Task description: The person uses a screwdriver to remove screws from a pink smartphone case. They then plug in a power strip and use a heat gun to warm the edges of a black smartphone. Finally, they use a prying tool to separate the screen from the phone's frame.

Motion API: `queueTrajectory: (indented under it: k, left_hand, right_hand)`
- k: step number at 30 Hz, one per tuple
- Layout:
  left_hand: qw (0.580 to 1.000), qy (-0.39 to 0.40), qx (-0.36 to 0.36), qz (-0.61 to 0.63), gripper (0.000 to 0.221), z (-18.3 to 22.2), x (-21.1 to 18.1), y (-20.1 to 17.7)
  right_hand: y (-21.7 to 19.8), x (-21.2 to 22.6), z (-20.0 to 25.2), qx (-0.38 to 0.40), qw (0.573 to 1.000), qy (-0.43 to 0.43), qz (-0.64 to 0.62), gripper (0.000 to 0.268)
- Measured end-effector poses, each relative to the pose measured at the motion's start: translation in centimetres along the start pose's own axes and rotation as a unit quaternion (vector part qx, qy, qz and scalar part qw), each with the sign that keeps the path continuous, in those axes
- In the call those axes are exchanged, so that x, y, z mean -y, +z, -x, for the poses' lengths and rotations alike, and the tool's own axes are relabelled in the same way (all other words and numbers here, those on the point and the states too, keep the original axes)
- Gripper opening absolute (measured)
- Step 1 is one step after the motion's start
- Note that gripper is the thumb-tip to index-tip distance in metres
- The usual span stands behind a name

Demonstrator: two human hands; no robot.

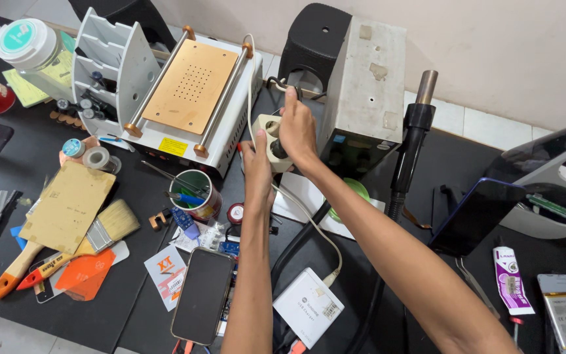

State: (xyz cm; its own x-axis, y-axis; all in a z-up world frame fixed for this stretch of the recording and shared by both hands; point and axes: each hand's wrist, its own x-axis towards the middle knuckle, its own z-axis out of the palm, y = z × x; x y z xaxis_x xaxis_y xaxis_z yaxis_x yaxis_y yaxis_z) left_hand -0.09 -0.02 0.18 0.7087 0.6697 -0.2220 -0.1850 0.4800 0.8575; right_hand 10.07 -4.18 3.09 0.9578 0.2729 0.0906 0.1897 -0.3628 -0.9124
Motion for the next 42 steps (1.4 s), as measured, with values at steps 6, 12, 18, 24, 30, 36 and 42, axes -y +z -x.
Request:
queueTrajectory:
  k: [6,12,18,24,30,36,42]
  left_hand:
    - [0.998,0.023,-0.001,-0.064,0.044,0.4,-0.5,0.3]
    - [0.996,0.030,-0.001,-0.086,0.045,0.7,-1.0,0.0]
    - [0.993,0.011,0.001,-0.122,0.048,1.4,-1.9,0.5]
    - [0.981,0.066,-0.043,-0.176,0.049,0.8,-0.9,0.6]
    - [0.963,0.121,-0.041,-0.237,0.044,0.9,-0.9,0.3]
    - [0.970,0.126,0.016,-0.209,0.044,0.9,-1.4,0.0]
    - [0.966,0.126,0.011,-0.226,0.044,1.6,-2.4,0.0]
  right_hand:
    - [-0.9,1.0,-0.1,-0.018,0.995,0.090,-0.031,0.090]
    - [-1.1,1.6,0.5,-0.018,0.998,0.058,-0.030,0.090]
    - [-1.6,1.3,0.4,-0.009,0.995,0.036,-0.093,0.085]
    - [-1.0,1.7,0.5,-0.024,0.997,0.040,-0.062,0.081]
    - [-1.4,1.6,0.0,-0.010,0.999,0.024,-0.025,0.079]
    - [-1.8,1.2,0.6,-0.012,0.999,0.028,-0.018,0.079]
    - [-1.4,2.2,1.4,-0.044,0.999,0.023,0.016,0.083]
